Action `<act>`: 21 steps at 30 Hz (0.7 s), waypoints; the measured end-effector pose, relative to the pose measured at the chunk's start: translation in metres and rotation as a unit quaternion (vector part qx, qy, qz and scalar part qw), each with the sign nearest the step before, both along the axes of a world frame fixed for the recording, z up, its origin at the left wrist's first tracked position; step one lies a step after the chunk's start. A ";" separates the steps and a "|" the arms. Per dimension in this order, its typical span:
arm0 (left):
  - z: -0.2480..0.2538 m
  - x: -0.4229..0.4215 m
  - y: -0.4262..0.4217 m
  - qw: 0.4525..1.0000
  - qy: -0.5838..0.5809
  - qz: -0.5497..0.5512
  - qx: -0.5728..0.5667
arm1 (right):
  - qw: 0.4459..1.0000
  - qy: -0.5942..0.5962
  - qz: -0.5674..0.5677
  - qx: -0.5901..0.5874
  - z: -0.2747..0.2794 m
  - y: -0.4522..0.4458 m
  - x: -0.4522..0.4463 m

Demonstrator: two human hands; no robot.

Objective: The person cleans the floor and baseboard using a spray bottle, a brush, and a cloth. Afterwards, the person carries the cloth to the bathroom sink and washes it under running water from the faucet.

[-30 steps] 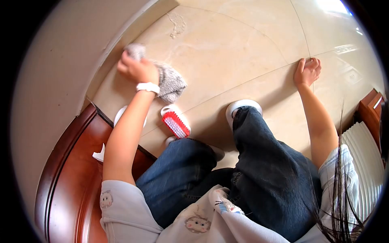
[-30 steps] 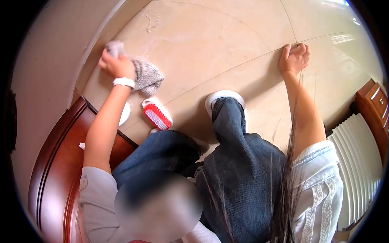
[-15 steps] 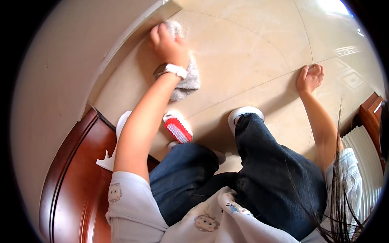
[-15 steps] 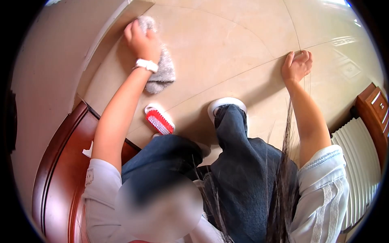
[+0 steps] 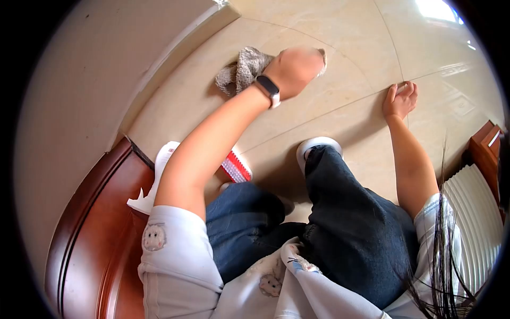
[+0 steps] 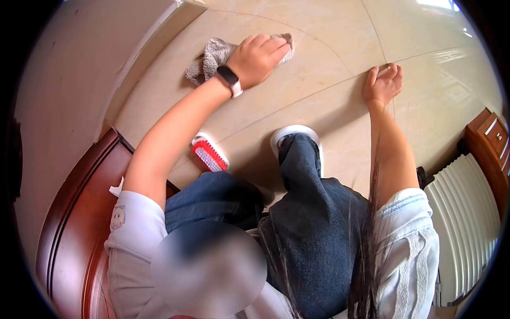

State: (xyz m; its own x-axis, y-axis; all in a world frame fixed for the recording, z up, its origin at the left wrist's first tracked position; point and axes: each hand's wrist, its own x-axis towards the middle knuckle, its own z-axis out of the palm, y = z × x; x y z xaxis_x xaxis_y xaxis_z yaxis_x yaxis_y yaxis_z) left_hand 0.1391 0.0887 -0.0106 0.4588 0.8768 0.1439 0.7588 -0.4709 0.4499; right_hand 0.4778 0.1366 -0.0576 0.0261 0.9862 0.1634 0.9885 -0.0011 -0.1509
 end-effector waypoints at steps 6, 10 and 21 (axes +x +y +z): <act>0.009 -0.075 -0.069 0.965 0.155 0.194 0.080 | 1.000 0.013 -0.007 -0.001 0.001 0.000 -0.001; 0.001 -0.114 -0.057 0.951 0.233 0.186 0.081 | 1.000 -0.009 0.004 0.015 -0.008 0.002 0.007; -0.010 -0.148 -0.072 0.946 0.188 0.265 0.022 | 1.000 -0.023 -0.016 0.001 -0.005 0.001 0.007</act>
